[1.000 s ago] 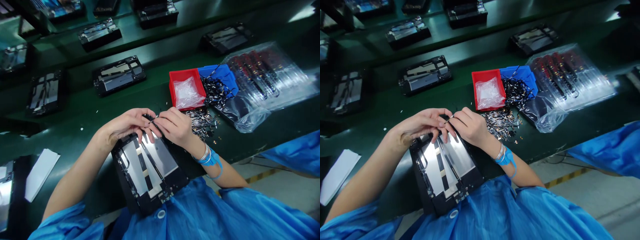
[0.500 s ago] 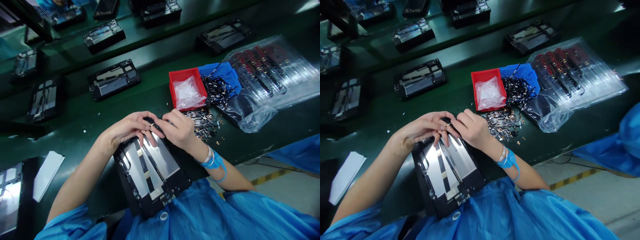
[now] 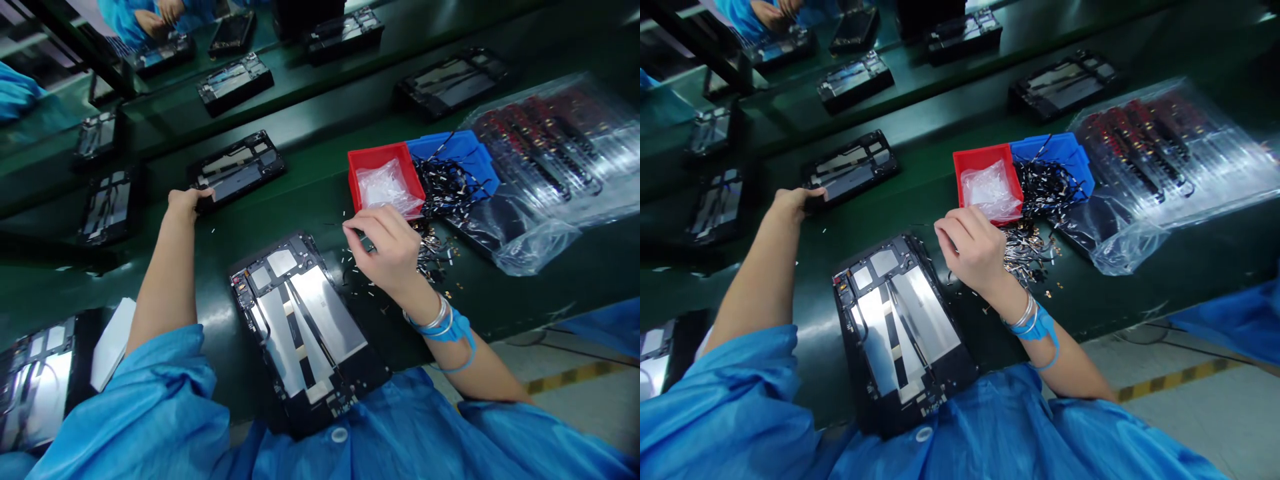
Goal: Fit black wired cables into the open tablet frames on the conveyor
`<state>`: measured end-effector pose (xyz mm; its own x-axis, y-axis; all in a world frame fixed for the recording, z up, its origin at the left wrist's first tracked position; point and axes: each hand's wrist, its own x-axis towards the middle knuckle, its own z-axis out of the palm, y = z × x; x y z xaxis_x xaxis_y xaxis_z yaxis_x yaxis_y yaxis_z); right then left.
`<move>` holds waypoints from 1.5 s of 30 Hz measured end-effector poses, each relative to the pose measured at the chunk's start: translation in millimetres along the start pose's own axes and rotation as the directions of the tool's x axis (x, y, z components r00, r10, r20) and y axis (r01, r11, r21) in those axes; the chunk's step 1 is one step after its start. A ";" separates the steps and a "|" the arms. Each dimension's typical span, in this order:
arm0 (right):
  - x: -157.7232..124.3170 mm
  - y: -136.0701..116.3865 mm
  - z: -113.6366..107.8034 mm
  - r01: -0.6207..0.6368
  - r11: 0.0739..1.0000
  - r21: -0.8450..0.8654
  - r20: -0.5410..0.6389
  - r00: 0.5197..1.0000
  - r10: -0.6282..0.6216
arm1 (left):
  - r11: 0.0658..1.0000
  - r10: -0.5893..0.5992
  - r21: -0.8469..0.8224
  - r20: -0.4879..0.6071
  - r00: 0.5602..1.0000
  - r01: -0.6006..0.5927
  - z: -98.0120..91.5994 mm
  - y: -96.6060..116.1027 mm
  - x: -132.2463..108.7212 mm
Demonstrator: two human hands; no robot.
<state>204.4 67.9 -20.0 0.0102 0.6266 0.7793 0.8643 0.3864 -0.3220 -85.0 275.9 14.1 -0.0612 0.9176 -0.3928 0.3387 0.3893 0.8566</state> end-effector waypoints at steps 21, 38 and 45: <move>13.2 15.8 -19.6 -0.436 0.741 0.511 -0.001 0.862 0.507 | 0.768 0.021 -0.639 -0.048 0.999 -0.047 64.1 -48.9 -256.0; 14.3 -114.2 -28.4 -0.863 0.279 0.422 0.871 0.471 0.138 | 0.912 0.157 -0.364 0.739 0.656 0.192 20.8 -160.3 -361.7; 16.6 -129.0 4.5 -0.891 0.328 0.314 0.908 0.383 0.170 | 0.816 0.576 -0.089 0.025 0.817 -0.572 -6.0 -160.1 -327.2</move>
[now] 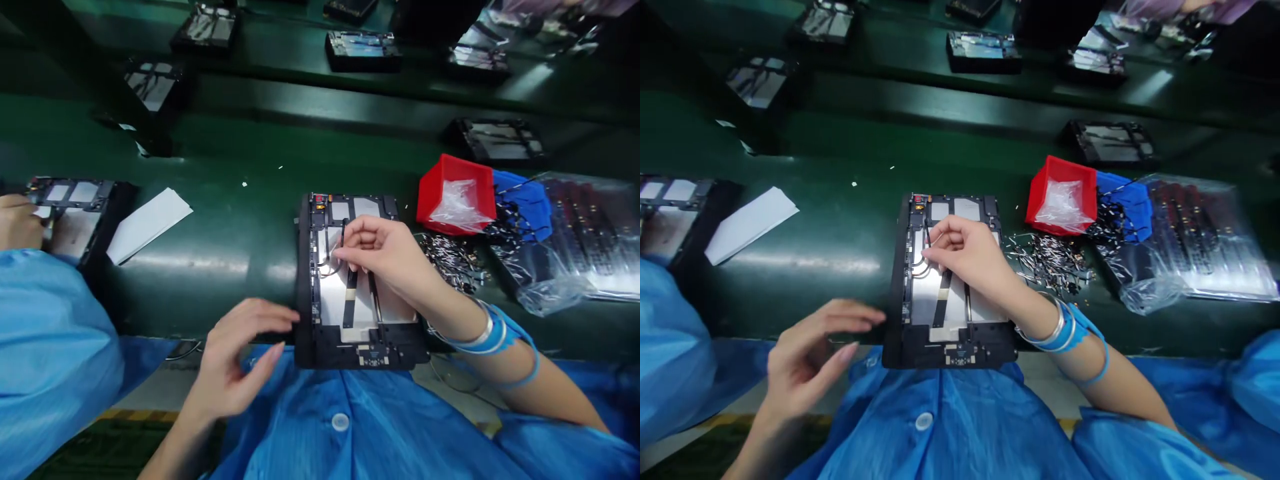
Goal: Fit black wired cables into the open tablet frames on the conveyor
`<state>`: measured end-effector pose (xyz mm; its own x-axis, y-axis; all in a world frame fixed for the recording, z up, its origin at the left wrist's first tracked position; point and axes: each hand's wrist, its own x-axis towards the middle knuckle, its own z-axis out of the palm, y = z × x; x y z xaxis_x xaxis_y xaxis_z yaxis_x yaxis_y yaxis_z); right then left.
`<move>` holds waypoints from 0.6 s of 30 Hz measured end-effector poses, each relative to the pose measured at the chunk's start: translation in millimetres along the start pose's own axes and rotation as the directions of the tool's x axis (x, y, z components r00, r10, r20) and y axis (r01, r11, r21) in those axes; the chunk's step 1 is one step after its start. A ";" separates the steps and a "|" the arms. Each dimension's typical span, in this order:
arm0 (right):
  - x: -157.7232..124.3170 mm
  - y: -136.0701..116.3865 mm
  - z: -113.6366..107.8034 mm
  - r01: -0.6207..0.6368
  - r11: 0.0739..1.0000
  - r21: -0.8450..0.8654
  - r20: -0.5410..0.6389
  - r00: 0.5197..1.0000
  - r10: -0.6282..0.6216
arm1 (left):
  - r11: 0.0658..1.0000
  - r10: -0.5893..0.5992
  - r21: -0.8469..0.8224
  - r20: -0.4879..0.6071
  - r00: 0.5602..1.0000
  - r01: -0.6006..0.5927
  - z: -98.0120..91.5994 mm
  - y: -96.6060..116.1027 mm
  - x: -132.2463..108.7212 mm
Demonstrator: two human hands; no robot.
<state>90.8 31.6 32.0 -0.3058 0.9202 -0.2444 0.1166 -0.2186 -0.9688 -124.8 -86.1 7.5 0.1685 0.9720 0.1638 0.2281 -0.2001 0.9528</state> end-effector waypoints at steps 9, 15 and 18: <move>10.0 6.7 7.4 0.064 0.973 -0.221 -0.024 0.997 -0.071 | 0.773 0.323 0.518 0.174 0.930 -0.365 10.0 -36.6 40.2; 7.5 1.2 4.6 0.058 0.951 -0.305 -0.029 0.997 -0.071 | 0.621 0.417 0.642 0.215 0.883 -0.450 12.4 -38.5 41.2; 11.1 -5.1 -2.1 0.060 0.891 -0.451 -0.015 0.997 -0.075 | 0.553 0.459 0.687 0.220 0.861 -0.471 15.1 -35.9 43.7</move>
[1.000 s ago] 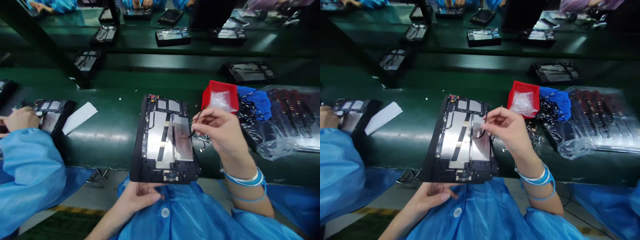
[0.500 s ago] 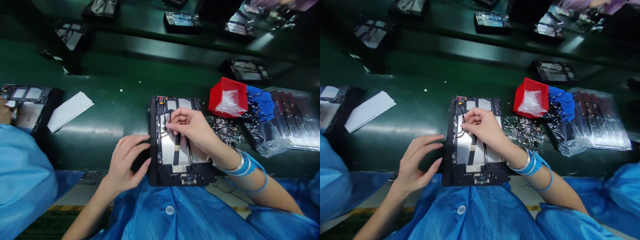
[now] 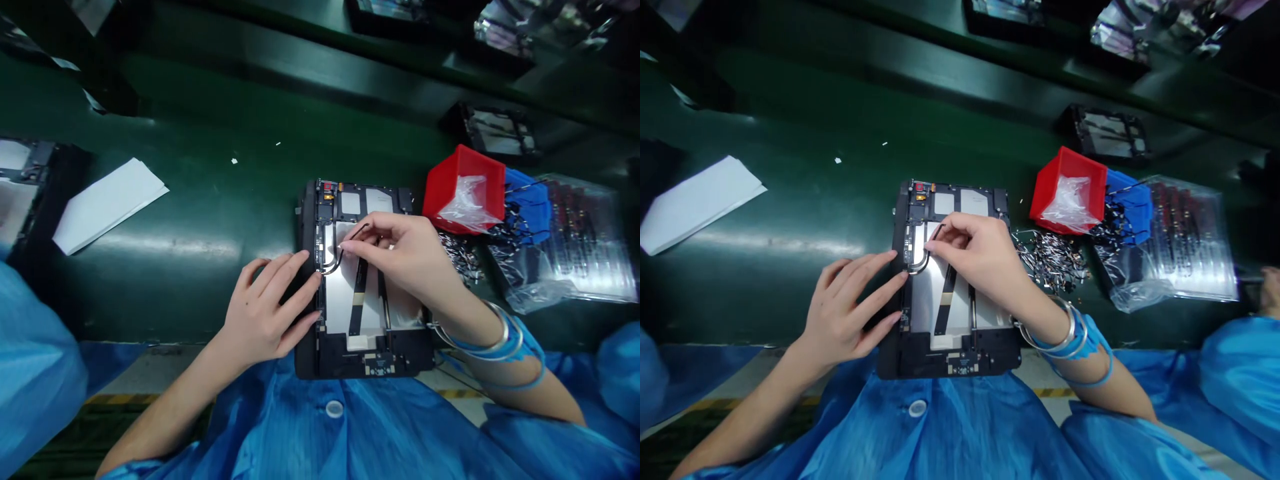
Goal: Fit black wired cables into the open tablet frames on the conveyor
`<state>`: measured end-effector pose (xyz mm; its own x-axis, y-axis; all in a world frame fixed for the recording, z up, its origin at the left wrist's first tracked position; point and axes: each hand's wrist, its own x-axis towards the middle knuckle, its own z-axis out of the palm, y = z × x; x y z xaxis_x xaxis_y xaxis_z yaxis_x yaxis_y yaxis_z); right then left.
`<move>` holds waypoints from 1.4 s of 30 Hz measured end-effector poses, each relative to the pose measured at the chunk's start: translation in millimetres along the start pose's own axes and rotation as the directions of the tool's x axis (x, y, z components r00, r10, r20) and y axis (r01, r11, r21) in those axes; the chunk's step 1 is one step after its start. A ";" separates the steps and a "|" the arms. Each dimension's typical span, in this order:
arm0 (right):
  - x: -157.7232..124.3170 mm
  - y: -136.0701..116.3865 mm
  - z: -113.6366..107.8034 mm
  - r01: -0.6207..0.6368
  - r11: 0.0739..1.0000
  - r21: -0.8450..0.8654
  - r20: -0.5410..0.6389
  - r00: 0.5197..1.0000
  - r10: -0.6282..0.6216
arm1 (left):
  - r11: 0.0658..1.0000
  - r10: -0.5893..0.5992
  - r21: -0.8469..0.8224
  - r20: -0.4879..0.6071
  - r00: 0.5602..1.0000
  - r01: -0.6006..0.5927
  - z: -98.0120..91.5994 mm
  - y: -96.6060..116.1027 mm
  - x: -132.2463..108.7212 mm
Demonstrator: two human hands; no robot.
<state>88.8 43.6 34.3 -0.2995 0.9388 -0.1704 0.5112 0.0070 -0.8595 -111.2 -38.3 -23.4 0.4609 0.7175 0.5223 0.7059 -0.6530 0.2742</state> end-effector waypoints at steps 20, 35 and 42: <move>16.6 -1.5 -1.4 -0.024 0.958 -0.284 0.057 0.997 0.042 | 0.992 0.125 -0.011 0.137 0.983 -0.124 0.6 -7.3 12.8; 10.5 2.7 -2.7 0.029 0.939 -0.344 -0.072 0.996 -0.058 | 0.976 0.217 -0.085 0.244 0.945 -0.202 -1.5 -14.3 24.0; -4.0 3.9 -10.6 0.157 0.851 -0.501 -0.097 0.967 -0.235 | 0.976 0.210 -0.113 0.246 0.946 -0.187 -1.3 -15.9 23.3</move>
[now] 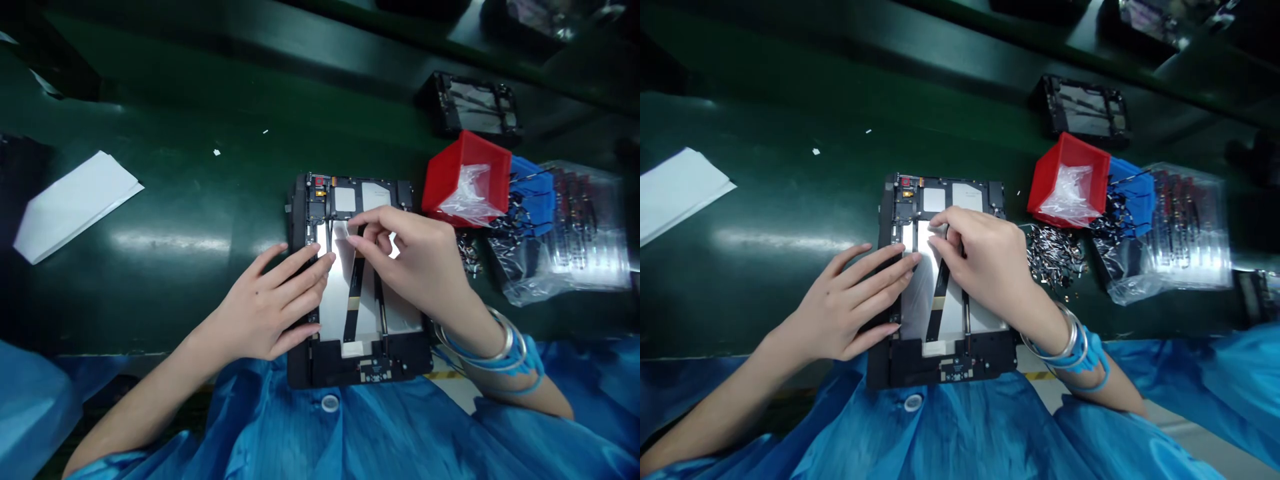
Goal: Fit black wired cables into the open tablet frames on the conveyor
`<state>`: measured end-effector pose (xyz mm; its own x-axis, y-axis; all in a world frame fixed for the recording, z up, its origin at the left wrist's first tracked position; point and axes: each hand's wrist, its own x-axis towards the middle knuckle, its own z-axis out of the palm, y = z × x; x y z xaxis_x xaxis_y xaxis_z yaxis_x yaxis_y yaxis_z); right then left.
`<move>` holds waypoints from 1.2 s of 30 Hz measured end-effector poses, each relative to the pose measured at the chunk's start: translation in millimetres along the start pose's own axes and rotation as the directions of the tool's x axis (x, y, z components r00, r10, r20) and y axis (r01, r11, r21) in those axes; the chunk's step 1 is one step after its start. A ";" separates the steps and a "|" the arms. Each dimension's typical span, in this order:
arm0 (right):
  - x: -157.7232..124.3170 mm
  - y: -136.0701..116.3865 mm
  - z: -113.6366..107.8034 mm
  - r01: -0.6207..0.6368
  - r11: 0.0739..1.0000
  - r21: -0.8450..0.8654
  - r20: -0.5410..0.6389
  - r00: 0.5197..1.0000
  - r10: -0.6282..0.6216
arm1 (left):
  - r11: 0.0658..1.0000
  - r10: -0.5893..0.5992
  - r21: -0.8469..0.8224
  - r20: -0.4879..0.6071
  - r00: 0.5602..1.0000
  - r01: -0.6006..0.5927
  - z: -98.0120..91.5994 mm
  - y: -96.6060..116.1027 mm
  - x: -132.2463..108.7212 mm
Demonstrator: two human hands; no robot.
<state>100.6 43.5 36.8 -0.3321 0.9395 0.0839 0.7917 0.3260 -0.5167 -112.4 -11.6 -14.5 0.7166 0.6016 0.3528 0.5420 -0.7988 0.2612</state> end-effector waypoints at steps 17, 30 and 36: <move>20.5 -5.1 10.0 -0.246 0.926 0.286 0.243 0.953 0.179 | 1.000 0.030 -0.006 -0.014 0.999 -0.030 0.8 -3.1 -0.9; 2.1 -2.2 1.9 -0.007 0.998 0.064 0.004 1.000 0.007 | 1.000 0.004 -0.010 -0.036 0.999 -0.005 4.2 -2.1 0.7; 8.0 1.1 3.9 -0.139 0.983 0.116 0.121 0.985 0.125 | 1.000 0.009 0.009 -0.017 1.000 -0.009 4.8 -3.0 -0.4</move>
<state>96.8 51.0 33.5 -0.2901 0.9532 -0.0849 0.7650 0.1777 -0.6190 -112.2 -9.3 -19.7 0.7140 0.5945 0.3698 0.5398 -0.8038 0.2500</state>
